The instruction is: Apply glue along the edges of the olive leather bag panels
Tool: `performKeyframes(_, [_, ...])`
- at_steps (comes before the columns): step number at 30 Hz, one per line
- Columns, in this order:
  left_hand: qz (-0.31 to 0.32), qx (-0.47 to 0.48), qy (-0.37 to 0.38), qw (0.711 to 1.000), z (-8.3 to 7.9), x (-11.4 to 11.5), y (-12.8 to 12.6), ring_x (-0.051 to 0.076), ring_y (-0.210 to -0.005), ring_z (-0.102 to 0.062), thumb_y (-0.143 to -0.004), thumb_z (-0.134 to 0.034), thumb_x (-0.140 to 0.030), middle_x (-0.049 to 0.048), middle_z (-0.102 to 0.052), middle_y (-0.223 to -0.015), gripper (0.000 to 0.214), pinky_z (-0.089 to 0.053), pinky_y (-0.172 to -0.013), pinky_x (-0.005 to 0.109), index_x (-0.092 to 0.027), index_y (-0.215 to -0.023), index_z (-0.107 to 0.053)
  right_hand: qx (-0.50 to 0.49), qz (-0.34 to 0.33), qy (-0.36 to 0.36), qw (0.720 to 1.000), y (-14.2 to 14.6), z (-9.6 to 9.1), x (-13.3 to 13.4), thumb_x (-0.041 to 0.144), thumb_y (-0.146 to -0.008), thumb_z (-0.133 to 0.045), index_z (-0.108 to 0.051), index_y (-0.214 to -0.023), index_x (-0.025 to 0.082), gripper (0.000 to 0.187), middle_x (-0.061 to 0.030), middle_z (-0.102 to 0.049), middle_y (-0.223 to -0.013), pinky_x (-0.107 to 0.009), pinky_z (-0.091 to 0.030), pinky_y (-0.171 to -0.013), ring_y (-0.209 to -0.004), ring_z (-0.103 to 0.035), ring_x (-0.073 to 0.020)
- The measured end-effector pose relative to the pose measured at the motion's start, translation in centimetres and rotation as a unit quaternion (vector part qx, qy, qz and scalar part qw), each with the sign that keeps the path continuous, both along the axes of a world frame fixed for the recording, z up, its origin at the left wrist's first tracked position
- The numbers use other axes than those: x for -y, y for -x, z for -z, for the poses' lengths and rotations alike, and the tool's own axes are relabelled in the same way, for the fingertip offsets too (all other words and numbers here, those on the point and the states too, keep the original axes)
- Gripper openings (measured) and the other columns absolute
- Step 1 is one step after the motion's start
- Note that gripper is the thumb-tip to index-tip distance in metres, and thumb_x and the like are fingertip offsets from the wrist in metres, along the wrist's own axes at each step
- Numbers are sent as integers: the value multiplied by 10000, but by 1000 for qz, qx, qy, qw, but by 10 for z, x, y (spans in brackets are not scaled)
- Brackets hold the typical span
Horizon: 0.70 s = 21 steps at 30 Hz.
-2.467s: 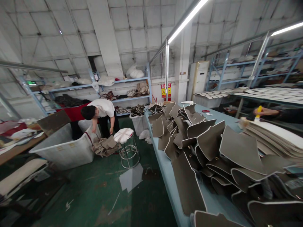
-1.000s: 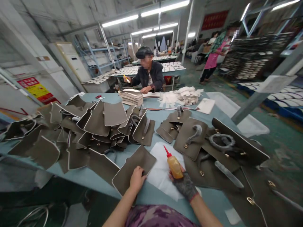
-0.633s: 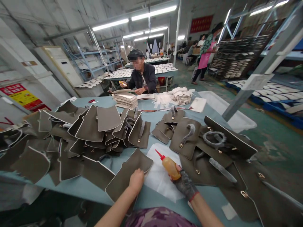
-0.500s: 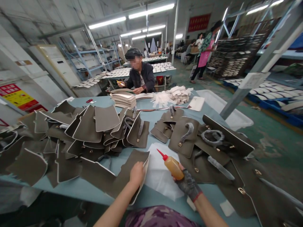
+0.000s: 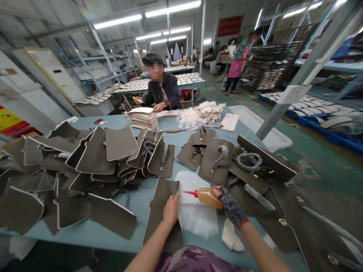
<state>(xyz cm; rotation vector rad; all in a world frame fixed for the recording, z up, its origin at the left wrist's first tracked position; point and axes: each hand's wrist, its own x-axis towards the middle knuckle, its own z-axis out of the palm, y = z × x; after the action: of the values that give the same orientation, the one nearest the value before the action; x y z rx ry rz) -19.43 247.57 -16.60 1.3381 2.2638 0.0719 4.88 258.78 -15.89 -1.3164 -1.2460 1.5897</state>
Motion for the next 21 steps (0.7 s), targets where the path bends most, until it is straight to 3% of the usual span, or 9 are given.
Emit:
performKeyframes(6, [-20, 49, -17, 998, 11, -3, 14, 126, -1199, -556, -870, -376, -86, 21, -595, -1306, 579, -397, -1004, 179, -264, -1412, -475, 75, 8, -77, 994, 30, 10, 4, 586, -640, -615, -619, -787, 250, 366, -81, -703, -829, -442, -520, -855, -824, -646, -273])
performKeyframes(13, [-71, 67, -53, 994, 18, 0, 17, 149, -1246, -554, -848, -387, -58, 30, -580, -1399, 552, -389, -1058, 209, -215, -1349, -555, 105, -14, -111, 988, 45, 12, -4, 539, -704, -583, -613, -859, 240, 339, -108, -716, -910, -451, -503, -903, -885, -655, -281])
performKeyframes(21, [-82, 70, -51, 993, 10, 0, 13, 173, -1244, -566, -850, -388, -67, 37, -585, -1395, 538, -408, -1061, 244, -198, -1340, -567, 131, -28, -156, 979, 60, 16, -10, 497, -754, -561, -607, -920, 220, 327, -130, -708, -976, -462, -487, -948, -939, -653, -289])
